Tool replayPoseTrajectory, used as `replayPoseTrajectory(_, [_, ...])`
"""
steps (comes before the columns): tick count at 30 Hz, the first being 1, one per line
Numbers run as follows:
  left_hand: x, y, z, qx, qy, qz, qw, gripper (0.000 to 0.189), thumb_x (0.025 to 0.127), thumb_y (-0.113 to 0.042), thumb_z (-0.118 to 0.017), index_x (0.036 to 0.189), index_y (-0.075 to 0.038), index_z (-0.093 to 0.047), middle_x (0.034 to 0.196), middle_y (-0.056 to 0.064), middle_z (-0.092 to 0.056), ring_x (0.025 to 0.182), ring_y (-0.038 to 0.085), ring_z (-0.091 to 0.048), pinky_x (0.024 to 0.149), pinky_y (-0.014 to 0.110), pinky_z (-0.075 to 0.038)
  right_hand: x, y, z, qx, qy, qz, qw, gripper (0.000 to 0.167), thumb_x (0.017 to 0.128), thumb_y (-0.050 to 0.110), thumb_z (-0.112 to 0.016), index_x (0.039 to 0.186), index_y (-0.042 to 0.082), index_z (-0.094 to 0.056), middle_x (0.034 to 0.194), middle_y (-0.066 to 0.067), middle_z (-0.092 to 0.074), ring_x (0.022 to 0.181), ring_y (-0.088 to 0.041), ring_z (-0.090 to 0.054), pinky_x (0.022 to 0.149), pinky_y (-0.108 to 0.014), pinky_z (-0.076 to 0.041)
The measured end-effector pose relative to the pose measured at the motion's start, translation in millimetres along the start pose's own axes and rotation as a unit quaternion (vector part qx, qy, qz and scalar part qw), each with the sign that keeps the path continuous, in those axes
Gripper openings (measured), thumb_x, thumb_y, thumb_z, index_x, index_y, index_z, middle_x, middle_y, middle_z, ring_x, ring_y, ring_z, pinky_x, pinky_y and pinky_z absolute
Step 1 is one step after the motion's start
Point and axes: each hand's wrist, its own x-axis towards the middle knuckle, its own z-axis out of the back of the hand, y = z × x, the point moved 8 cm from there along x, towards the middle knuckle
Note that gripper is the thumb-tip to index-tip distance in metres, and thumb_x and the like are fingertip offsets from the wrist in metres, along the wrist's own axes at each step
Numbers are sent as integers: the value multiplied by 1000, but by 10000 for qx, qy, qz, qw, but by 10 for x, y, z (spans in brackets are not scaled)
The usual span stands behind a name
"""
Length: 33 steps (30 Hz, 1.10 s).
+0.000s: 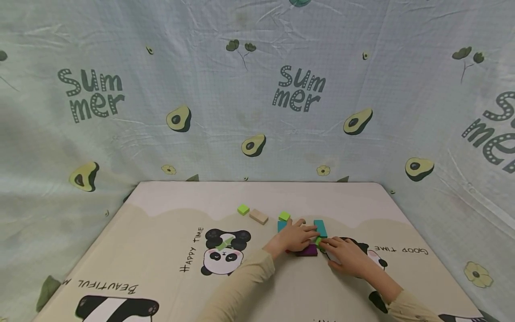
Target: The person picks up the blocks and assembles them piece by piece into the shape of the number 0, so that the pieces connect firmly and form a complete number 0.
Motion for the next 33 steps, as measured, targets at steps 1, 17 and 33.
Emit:
replayPoseTrajectory(1, [-2, 1, -1, -23, 4, -11, 10000, 40, 96, -33, -34, 136, -35, -33, 143, -15, -31, 128, 15, -32, 98, 47, -32, 1, -2, -2, -3, 2, -4, 10000, 46, 79, 25, -64, 121, 10, -55, 120, -8, -56, 107, -26, -53, 78, -46, -44])
replayPoseTrajectory(17, [-10, -2, 11, -235, 21, -76, 9997, 40, 96, -31, -33, 137, -34, -34, 143, -17, -31, 127, 13, -34, 97, 44, -34, 33, 0, -4, -54, -289, 180, 9994, 39, 77, 26, -66, 113, 11, -61, 113, -4, -60, 104, -22, -54, 76, -44, -44])
replayPoseTrajectory(33, [-145, 232, 109, -624, -345, -94, 9974, 39, 95, -25, -37, 134, -28, -41, 138, -15, -40, 121, 14, -39, 91, 37, -39, 55, -8, 35, 80, -313, 241, 9992, 34, 77, 22, -67, 108, 11, -62, 109, -3, -60, 102, -22, -54, 74, -44, -44])
